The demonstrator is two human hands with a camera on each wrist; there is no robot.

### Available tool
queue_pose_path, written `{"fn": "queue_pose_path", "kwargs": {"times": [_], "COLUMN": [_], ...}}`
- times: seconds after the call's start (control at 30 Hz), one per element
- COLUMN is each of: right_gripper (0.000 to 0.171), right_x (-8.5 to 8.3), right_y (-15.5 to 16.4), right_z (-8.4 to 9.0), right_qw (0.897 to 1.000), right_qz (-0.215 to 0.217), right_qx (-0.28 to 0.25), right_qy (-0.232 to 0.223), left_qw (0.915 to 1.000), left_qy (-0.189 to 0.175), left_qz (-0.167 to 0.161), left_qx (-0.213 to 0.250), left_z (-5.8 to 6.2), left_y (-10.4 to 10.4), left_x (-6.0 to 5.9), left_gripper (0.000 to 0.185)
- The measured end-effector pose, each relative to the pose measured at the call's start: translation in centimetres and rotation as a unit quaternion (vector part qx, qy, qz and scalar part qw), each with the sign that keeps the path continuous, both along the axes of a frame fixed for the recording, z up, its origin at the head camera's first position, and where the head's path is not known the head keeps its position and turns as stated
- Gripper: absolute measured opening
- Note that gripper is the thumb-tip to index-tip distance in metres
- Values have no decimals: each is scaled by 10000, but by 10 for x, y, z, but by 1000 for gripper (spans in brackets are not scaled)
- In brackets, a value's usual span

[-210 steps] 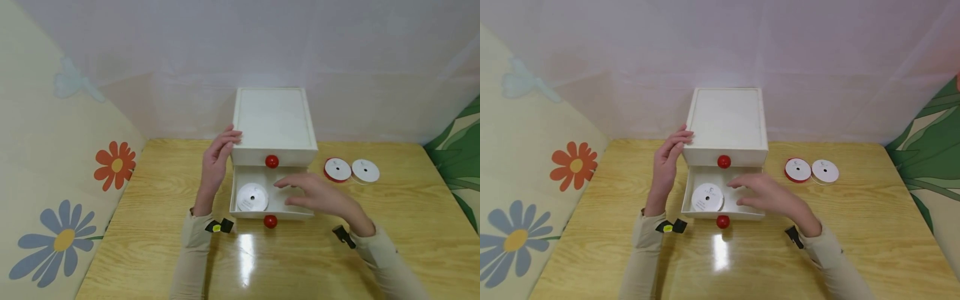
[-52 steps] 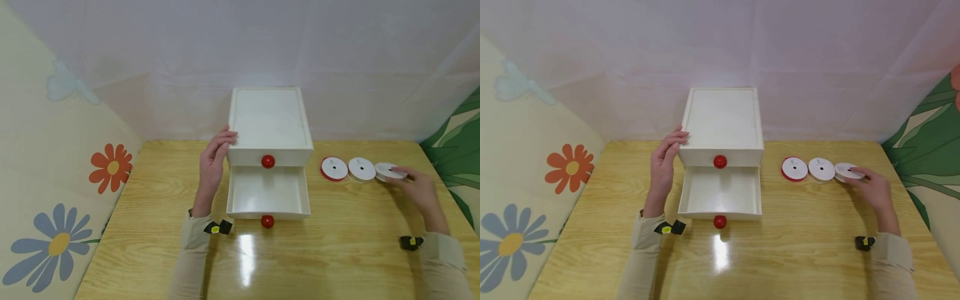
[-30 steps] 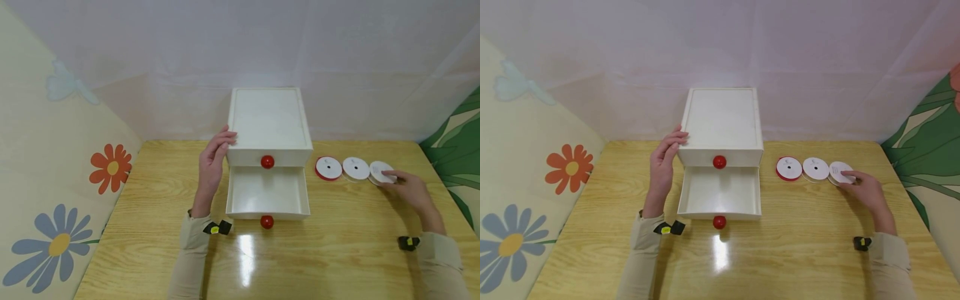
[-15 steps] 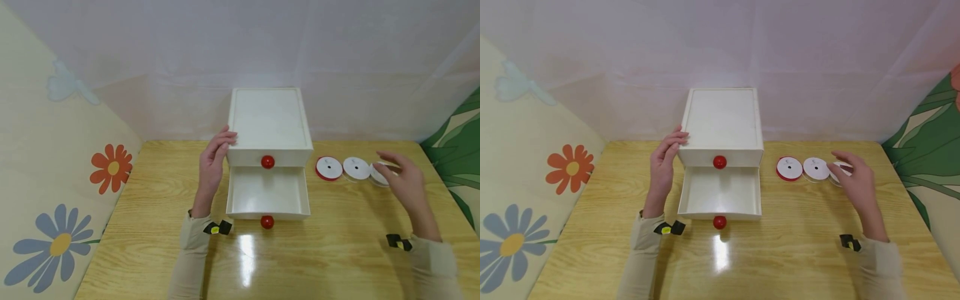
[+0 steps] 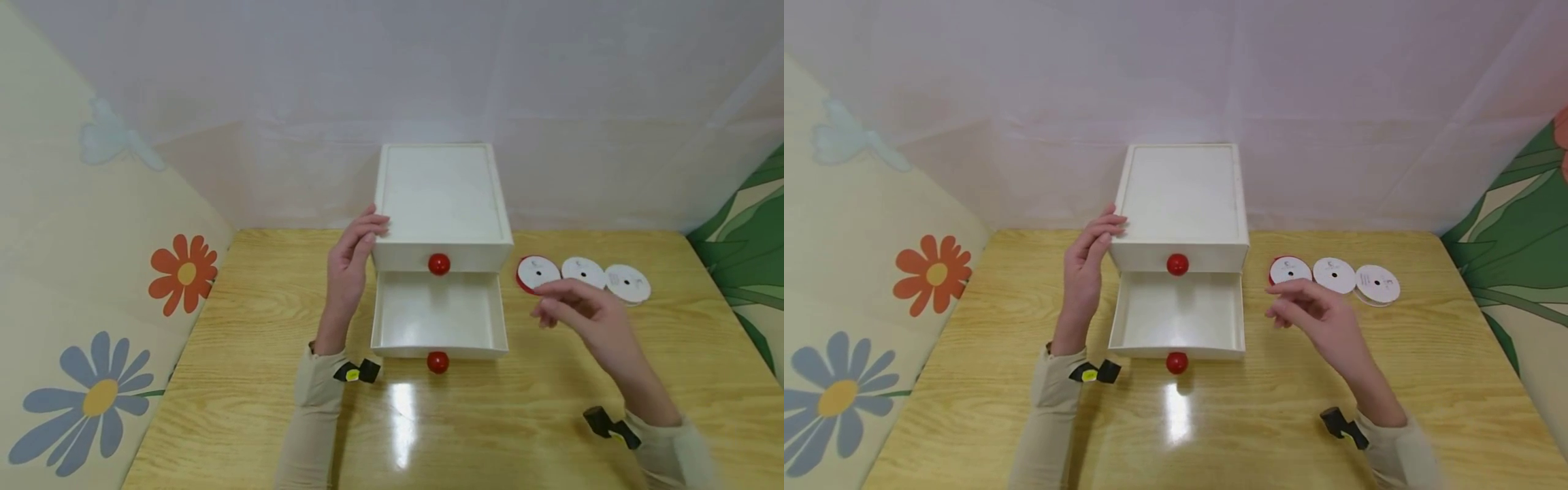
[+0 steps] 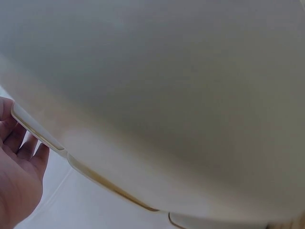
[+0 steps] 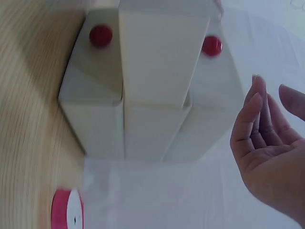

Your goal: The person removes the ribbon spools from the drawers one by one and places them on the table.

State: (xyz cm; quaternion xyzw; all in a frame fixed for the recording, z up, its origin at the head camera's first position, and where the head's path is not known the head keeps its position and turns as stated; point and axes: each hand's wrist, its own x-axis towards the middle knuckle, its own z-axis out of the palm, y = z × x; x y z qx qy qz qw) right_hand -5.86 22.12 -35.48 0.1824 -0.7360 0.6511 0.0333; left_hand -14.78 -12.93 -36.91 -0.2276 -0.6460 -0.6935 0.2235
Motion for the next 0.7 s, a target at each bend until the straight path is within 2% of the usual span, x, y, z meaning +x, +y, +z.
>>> {"fn": "queue_pose_path", "kwargs": {"times": [0.17,0.37,0.43,0.5,0.57,0.7], "right_gripper": [30,24,20,19,19,25], "right_x": [9,20,23,26,29,36], "right_y": [-23,-49,-59,-69,-78,-96], "right_z": [1,1,-2,-6,-12,-25], "right_qw": [9968,9874,9824,9762,9673,9434], "right_qz": [787,1269,1349,1344,1316,1189], "right_qx": [140,945,1276,1623,1881,2157], "right_qy": [-43,8,181,520,1080,2221], "left_qw": [10000,10000,10000,10000,10000,10000], "left_qy": [-18,-34,-13,7,29,77], "left_qz": [19,-6,-4,-7,-12,-23], "left_qx": [-13,-27,-36,-42,-52,-55], "left_z": [-1,-1,0,0,0,0], "left_y": [0,0,0,0,0,-1], "left_x": [-1,-1,-1,-1,0,0], "left_gripper": [21,21,21,22,22,22]}}
